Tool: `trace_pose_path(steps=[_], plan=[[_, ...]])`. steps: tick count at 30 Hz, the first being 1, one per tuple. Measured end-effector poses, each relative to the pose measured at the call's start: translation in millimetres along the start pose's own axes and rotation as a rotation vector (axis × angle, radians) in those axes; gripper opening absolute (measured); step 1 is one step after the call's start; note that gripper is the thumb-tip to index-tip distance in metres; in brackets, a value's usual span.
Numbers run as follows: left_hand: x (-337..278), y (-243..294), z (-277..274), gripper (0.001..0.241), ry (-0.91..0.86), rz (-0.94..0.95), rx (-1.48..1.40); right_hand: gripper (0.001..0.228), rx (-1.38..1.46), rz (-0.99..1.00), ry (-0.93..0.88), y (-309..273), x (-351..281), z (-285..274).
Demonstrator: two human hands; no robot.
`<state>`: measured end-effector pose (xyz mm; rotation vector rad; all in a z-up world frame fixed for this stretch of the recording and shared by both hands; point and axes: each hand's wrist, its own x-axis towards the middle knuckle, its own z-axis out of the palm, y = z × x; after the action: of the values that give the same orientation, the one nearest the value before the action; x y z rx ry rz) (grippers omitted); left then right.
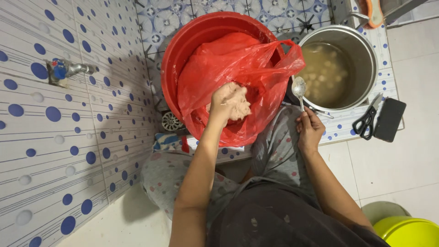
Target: Making meatballs by scooping meat mixture from a plastic bag into a pot of boiling water using a spoon.
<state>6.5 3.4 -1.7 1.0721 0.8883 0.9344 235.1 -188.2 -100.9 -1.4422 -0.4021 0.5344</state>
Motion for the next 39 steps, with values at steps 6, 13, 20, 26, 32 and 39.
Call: trace_pose_path(steps=[6,13,20,26,32,39], plan=[[1.6,-16.4,2.5,0.018,-0.048,0.042,-0.082,0.023,0.015,0.012,0.0,1.1,-0.5,-2.4],[-5.5,18.8,6.4,0.024,-0.015,-0.023,-0.096,0.023,0.023,0.025,-0.003,-4.9,-2.6,1.4],[-6.1,25.5,12.1,0.017,-0.039,-0.185,-0.133,0.023,0.015,0.034,-0.006,-8.3,-2.9,2.1],[-6.8,9.0,6.7,0.025,0.023,0.192,-0.048,0.023,-0.004,0.023,-0.001,-6.8,-2.0,2.1],[-4.6,39.0,13.1,0.028,-0.104,0.179,-0.043,0.023,0.011,0.019,-0.001,-3.5,-0.3,-0.2],[4.2,25.5,16.0,0.011,-0.095,-0.07,-0.215,0.023,0.011,0.029,-0.003,-2.2,-0.8,-2.0]])
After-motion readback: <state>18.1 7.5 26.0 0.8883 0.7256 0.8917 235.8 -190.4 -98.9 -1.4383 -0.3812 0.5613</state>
